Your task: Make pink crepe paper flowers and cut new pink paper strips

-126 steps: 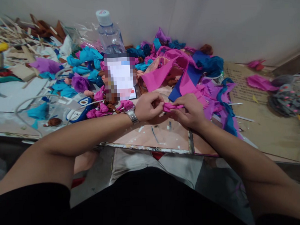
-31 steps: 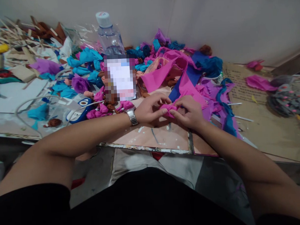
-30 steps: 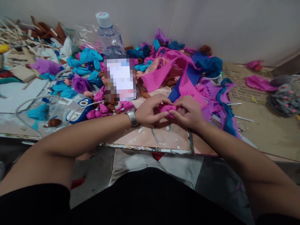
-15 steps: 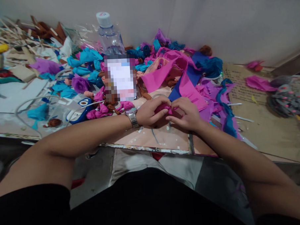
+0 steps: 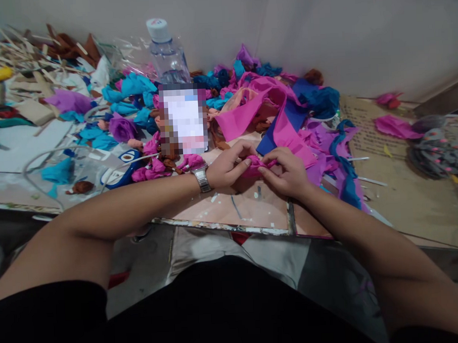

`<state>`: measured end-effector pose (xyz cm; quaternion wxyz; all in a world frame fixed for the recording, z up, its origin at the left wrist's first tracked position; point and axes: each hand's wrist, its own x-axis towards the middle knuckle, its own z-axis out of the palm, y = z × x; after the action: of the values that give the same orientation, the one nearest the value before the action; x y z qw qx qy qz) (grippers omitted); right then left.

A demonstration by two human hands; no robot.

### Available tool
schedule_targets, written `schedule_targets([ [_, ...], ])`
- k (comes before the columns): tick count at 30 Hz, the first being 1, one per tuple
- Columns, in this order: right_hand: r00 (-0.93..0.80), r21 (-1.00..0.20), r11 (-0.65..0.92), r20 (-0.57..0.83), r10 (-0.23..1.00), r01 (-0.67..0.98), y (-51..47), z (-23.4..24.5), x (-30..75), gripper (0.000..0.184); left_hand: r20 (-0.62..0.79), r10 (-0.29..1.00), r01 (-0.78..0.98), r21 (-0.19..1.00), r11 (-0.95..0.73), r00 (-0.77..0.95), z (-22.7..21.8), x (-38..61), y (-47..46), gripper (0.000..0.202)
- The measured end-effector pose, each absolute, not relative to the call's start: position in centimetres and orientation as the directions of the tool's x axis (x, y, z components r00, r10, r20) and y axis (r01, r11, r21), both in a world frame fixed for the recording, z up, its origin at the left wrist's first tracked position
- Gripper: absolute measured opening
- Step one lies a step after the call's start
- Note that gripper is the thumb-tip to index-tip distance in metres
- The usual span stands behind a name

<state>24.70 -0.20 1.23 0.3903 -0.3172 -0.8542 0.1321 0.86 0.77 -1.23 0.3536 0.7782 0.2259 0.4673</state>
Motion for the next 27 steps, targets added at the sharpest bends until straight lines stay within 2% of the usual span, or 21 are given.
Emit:
schedule_targets([
  [6,-0.482,-0.484,0.738,0.559,0.675,0.471,-0.4,1.3,24.8,0.017,0.611,0.627,0.046,0.697,-0.715,0.484,-1.0,0.7,0.8,0.025],
  [10,-0.495,-0.483,0.744,0.556,0.668,0.461,-0.3,1.2,24.8,0.018,0.599,0.661,0.033,0.729,-0.683,0.452,-1.1,0.7,1.0,0.025],
  [16,-0.469,-0.492,0.746,0.58,0.666,0.449,-0.3,1.2,24.8,0.017,0.48,0.761,-0.163,0.874,-0.458,0.437,-1.2,1.2,1.1,0.038],
  [20,-0.447,-0.509,0.72,0.566,0.693,0.472,-0.3,1.2,24.9,0.018,0.39,0.811,-0.206,0.92,-0.332,0.436,-0.9,1.3,1.1,0.043],
  [24,-0.474,-0.492,0.716,0.538,0.697,0.496,0.2,1.3,25.2,0.032,0.345,0.861,-0.25,0.931,-0.264,0.374,-0.9,1.0,1.7,0.042],
  [27,-0.501,-0.476,0.691,0.476,0.723,0.544,0.6,1.4,25.3,0.047,0.364,0.9,-0.211,0.924,-0.318,0.24,-1.2,0.8,2.2,0.037],
])
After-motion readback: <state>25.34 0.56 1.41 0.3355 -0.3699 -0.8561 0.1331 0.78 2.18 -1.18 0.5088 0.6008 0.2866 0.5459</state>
